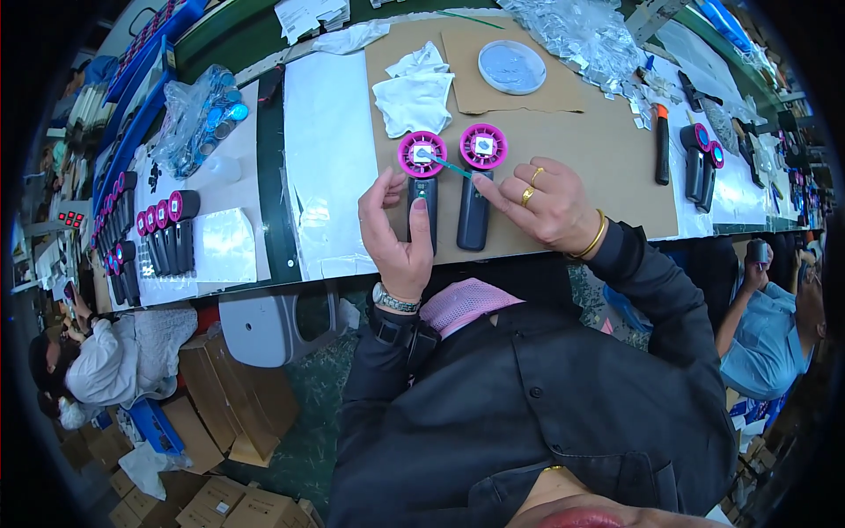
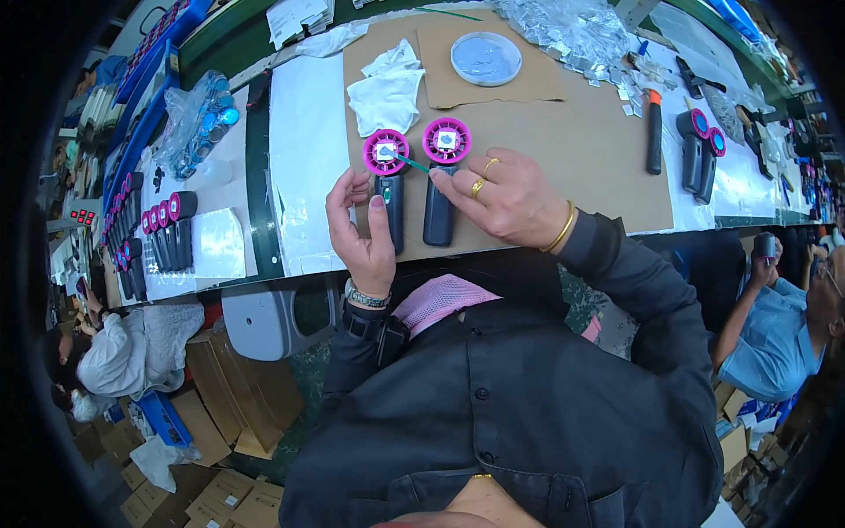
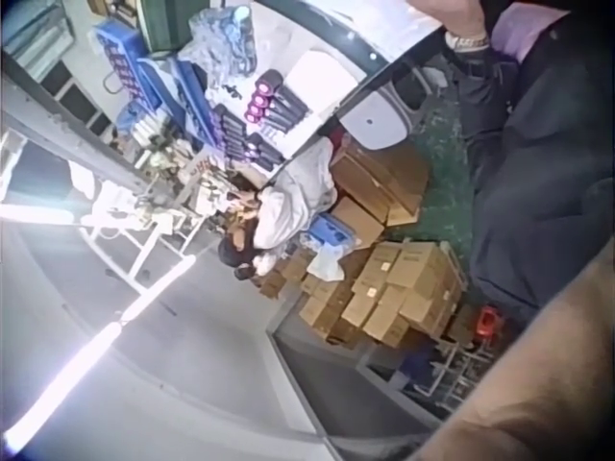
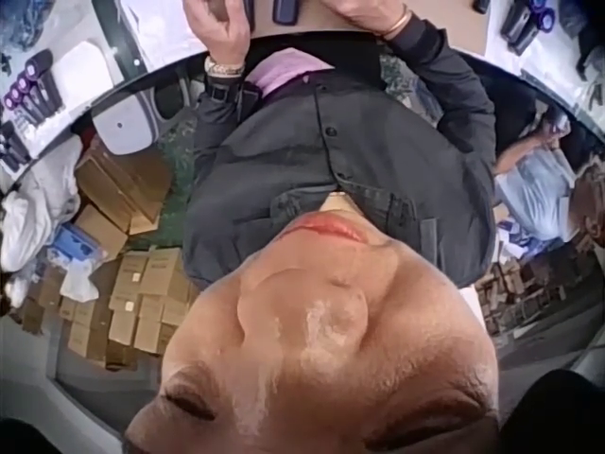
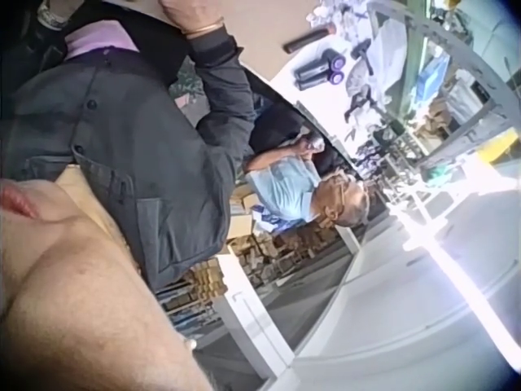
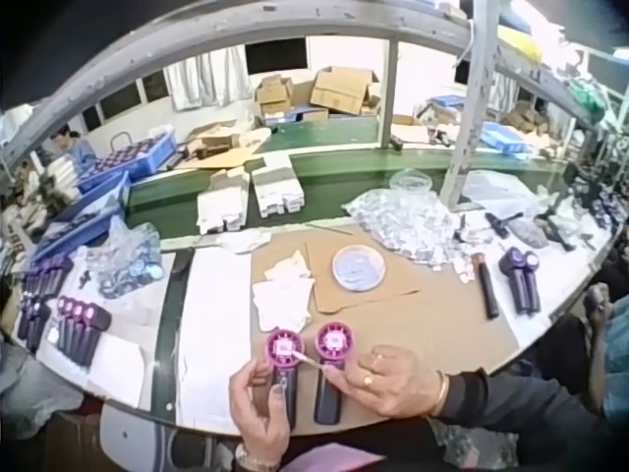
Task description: The person applies a substance to a hair dryer component using a stick, places a small square piece onto it, and taps the assembly with a cloth-wrapped hammer. They repeat this process on a second hair dryer before setting both items down on the table.
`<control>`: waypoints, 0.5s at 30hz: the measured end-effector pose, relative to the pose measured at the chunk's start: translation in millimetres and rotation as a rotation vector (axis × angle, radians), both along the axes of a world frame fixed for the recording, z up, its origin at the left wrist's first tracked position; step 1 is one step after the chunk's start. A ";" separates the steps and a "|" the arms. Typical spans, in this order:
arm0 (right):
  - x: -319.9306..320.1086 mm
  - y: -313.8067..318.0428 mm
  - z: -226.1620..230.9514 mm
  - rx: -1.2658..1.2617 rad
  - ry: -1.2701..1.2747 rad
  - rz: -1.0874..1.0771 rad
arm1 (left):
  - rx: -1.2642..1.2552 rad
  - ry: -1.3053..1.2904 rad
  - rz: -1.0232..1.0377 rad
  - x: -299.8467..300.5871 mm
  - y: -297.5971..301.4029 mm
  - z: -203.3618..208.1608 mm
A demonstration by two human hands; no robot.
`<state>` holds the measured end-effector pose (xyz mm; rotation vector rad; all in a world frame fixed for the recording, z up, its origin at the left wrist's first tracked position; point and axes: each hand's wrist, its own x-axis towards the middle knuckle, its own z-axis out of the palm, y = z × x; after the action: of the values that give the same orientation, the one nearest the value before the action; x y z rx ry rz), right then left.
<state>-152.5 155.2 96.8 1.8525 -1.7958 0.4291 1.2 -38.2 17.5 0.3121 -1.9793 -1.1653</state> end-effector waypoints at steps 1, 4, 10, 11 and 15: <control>0.1 1.3 -0.1 0.016 0.002 -0.004 | -0.001 0.000 0.000 0.0 -0.1 -0.2; 1.5 3.4 -0.2 0.027 0.002 -0.009 | 0.010 -0.005 -0.004 -0.6 -0.2 -1.4; 3.1 5.6 1.3 -0.005 -0.061 -0.010 | 0.003 -0.006 0.002 -0.3 -0.2 -1.1; 3.1 5.4 1.1 -0.006 -0.061 -0.010 | 0.005 -0.002 0.003 -0.2 -0.2 -1.0; 2.8 2.3 0.2 -0.115 -0.295 -0.022 | 0.001 0.003 -0.001 -1.3 -0.1 -1.8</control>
<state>-149.7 157.5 97.0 1.7608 -1.9324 0.8156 -0.2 -38.3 15.7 0.3096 -1.9760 -1.1671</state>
